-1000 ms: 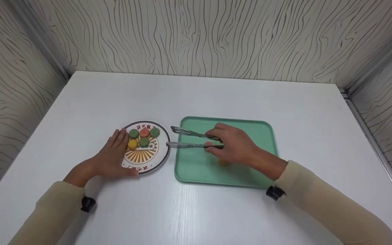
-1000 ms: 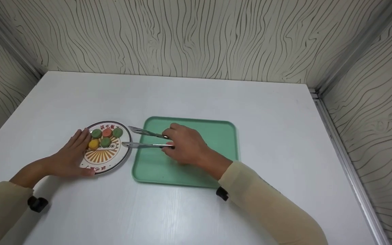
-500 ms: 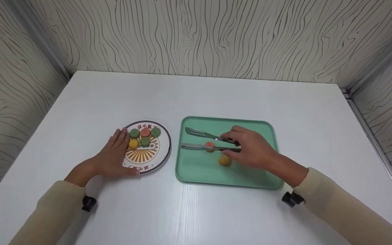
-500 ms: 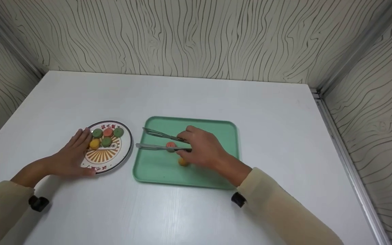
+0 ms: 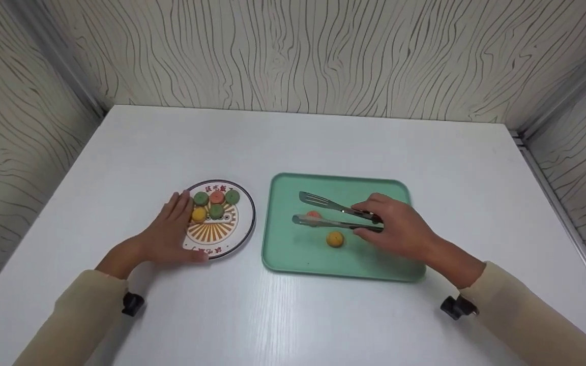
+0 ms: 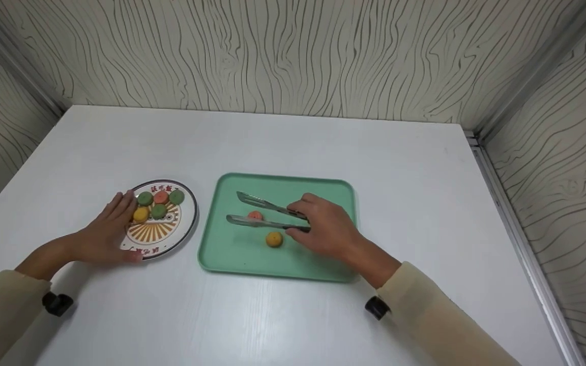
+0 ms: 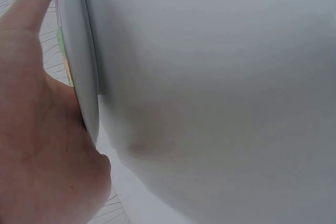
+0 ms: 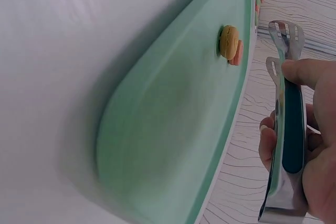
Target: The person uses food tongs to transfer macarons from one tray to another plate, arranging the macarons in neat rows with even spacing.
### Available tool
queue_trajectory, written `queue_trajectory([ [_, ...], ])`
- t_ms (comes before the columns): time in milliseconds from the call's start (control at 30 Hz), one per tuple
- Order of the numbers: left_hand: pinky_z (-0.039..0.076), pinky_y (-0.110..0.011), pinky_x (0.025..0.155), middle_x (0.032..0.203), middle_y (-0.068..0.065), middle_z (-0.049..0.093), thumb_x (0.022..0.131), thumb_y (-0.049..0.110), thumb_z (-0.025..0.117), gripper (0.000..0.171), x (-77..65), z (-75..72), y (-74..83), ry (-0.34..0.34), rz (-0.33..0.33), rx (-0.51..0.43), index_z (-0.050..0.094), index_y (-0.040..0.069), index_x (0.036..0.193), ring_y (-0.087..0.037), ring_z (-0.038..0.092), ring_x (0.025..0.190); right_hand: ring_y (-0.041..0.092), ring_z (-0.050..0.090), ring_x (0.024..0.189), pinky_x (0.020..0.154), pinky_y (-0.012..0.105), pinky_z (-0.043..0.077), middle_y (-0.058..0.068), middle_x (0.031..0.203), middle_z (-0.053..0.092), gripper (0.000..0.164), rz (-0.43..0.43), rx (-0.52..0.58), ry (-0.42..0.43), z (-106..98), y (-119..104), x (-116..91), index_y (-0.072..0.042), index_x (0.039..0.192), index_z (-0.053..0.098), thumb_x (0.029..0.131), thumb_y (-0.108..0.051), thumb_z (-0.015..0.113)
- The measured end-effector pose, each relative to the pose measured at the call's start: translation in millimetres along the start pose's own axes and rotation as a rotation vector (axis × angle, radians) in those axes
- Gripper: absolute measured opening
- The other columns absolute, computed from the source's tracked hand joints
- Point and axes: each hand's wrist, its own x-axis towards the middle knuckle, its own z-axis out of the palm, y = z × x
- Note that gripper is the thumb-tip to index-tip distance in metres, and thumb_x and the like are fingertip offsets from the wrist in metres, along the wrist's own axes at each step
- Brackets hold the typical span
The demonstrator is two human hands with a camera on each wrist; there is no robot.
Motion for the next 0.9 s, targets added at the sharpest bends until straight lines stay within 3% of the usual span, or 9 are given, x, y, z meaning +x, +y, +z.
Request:
queue_trajectory([
  [900,0.004,-0.062,0.121,0.167,-0.026,-0.010,0.077,0.074,0.071,0.136,0.4,0.9,-2.9,-0.015,-0.022,0.011,0.002,-0.011,0.158,-0.045,-0.016,0.152,0.007,0.052,0.078,0.067,0.028,0.048,-0.006,0.096,0.064,0.034,0.023,-0.037,-0.015,-7.8,15.7,-36.9,-0.016,0.119,0.075,0.087,-0.021,0.083],
])
